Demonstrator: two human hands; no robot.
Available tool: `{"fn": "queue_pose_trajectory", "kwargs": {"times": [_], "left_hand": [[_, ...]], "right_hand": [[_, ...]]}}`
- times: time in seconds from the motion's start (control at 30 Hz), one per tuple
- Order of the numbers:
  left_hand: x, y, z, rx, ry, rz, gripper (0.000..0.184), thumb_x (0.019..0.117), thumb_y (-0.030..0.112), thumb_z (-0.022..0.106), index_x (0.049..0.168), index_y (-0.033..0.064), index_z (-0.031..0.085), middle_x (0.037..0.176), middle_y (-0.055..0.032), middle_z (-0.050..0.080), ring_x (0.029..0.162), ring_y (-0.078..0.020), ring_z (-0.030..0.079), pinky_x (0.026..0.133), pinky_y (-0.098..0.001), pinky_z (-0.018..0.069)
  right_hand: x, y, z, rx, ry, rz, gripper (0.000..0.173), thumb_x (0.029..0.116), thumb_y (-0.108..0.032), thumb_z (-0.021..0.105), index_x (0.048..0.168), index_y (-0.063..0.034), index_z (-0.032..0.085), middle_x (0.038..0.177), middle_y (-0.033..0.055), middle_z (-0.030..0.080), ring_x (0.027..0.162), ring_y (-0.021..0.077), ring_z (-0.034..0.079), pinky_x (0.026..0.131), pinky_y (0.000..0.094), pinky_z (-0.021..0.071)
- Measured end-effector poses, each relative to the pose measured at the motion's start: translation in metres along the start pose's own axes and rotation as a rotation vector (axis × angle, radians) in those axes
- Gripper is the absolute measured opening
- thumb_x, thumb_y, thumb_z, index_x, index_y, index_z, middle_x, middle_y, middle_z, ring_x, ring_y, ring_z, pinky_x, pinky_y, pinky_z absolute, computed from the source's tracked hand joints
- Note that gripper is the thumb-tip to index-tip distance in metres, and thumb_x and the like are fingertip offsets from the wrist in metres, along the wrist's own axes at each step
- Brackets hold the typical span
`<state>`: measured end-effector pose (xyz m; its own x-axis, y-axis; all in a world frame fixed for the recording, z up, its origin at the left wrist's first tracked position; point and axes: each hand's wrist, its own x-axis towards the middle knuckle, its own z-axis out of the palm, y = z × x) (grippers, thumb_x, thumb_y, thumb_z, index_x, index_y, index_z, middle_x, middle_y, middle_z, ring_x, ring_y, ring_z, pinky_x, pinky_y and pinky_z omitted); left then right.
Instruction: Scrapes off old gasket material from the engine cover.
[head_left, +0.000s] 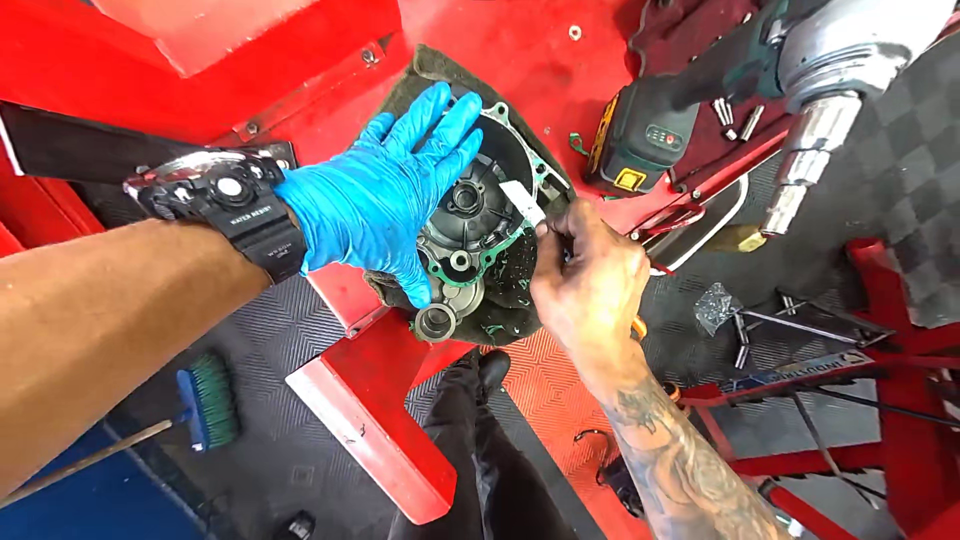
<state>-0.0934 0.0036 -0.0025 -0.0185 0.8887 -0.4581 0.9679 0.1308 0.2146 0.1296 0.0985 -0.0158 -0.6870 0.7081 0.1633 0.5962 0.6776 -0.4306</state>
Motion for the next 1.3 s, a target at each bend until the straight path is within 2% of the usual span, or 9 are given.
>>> {"fn": "queue_pose_trajectory", "kwargs": {"times": [0.4,0.57,0.67,0.77,1.0,1.07,1.13,1.17,1.3], "left_hand": [[0.001,0.001,-0.001,-0.001,-0.018,-0.011,0.168,0.0394,0.076,0.090,0.165,0.0053,0.003,0.171,-0.0135,-0.018,0.156,-0.0424,-0.011,0.122,-0.0652,0.0108],[0.029,-0.047,0.070,-0.022,0.343,0.154,0.178,0.0202,0.098,0.067,0.165,0.0137,0.011,0.172,-0.0089,-0.013,0.157,-0.0409,-0.009,0.116,-0.0770,0.0108],[0.019,-0.034,0.038,0.055,0.063,0.058,0.177,0.0313,0.091,0.079,0.165,0.0159,-0.009,0.168,-0.0069,-0.030,0.155,-0.0389,-0.020,0.119,-0.0715,0.0111],[0.032,-0.050,0.072,-0.014,0.319,0.141,0.179,0.0195,0.098,0.069,0.166,0.0160,0.006,0.172,-0.0070,-0.017,0.157,-0.0395,-0.012,0.116,-0.0777,0.0098],[0.035,-0.050,0.077,0.009,0.351,0.143,0.181,0.0192,0.102,0.062,0.166,0.0143,0.004,0.172,-0.0076,-0.017,0.156,-0.0399,-0.013,0.115,-0.0783,0.0109],[0.020,-0.032,0.051,-0.004,0.275,0.106,0.178,0.0232,0.094,0.074,0.165,0.0080,0.009,0.172,-0.0130,-0.010,0.156,-0.0429,-0.007,0.117,-0.0752,0.0130],[0.002,-0.001,0.002,0.007,-0.015,-0.017,0.171,0.0391,0.075,0.091,0.165,0.0052,-0.001,0.170,-0.0136,-0.020,0.156,-0.0419,-0.013,0.122,-0.0659,0.0107],[0.001,0.002,-0.004,0.012,-0.038,-0.034,0.169,0.0410,0.072,0.093,0.165,0.0055,-0.001,0.170,-0.0130,-0.021,0.156,-0.0409,-0.013,0.123,-0.0639,0.0108],[0.030,-0.046,0.068,-0.013,0.330,0.151,0.178,0.0220,0.097,0.071,0.165,0.0117,0.008,0.172,-0.0097,-0.013,0.157,-0.0419,-0.009,0.116,-0.0763,0.0121]], "right_hand": [[0.004,-0.001,0.001,-0.011,-0.009,0.035,0.012,0.0968,-0.022,0.062,0.087,-0.0179,0.067,0.074,-0.0047,0.067,0.067,0.0119,0.066,0.054,0.0378,0.0487],[0.003,0.004,0.002,-0.002,-0.006,0.020,0.012,0.0964,-0.023,0.062,0.085,-0.0187,0.066,0.072,-0.0056,0.067,0.065,0.0109,0.065,0.052,0.0383,0.0484],[-0.002,0.000,0.001,-0.009,-0.014,0.036,0.012,0.0972,-0.023,0.062,0.087,-0.0180,0.066,0.072,-0.0046,0.066,0.064,0.0119,0.064,0.051,0.0383,0.0470],[0.000,0.003,0.002,0.006,-0.018,0.058,0.013,0.0962,-0.025,0.063,0.085,-0.0196,0.067,0.072,-0.0059,0.066,0.064,0.0107,0.064,0.052,0.0389,0.0483],[-0.019,-0.008,0.003,0.068,-0.048,0.094,0.012,0.0960,-0.024,0.063,0.086,-0.0191,0.067,0.069,-0.0057,0.066,0.060,0.0112,0.063,0.049,0.0383,0.0482],[-0.012,-0.008,0.004,0.066,-0.037,0.111,0.011,0.0961,-0.024,0.063,0.087,-0.0191,0.066,0.070,-0.0057,0.066,0.062,0.0114,0.064,0.051,0.0395,0.0484],[-0.023,-0.021,0.000,0.097,-0.081,0.108,0.010,0.0991,-0.022,0.063,0.091,-0.0170,0.065,0.071,-0.0032,0.064,0.060,0.0134,0.062,0.048,0.0385,0.0471],[-0.028,-0.023,0.002,0.089,-0.072,0.113,0.009,0.0973,-0.022,0.063,0.090,-0.0182,0.067,0.071,-0.0049,0.065,0.059,0.0116,0.062,0.049,0.0370,0.0477],[-0.026,-0.022,0.004,0.046,-0.048,0.117,0.011,0.0970,-0.023,0.062,0.088,-0.0182,0.065,0.068,-0.0036,0.064,0.057,0.0141,0.061,0.047,0.0389,0.0446]]}}
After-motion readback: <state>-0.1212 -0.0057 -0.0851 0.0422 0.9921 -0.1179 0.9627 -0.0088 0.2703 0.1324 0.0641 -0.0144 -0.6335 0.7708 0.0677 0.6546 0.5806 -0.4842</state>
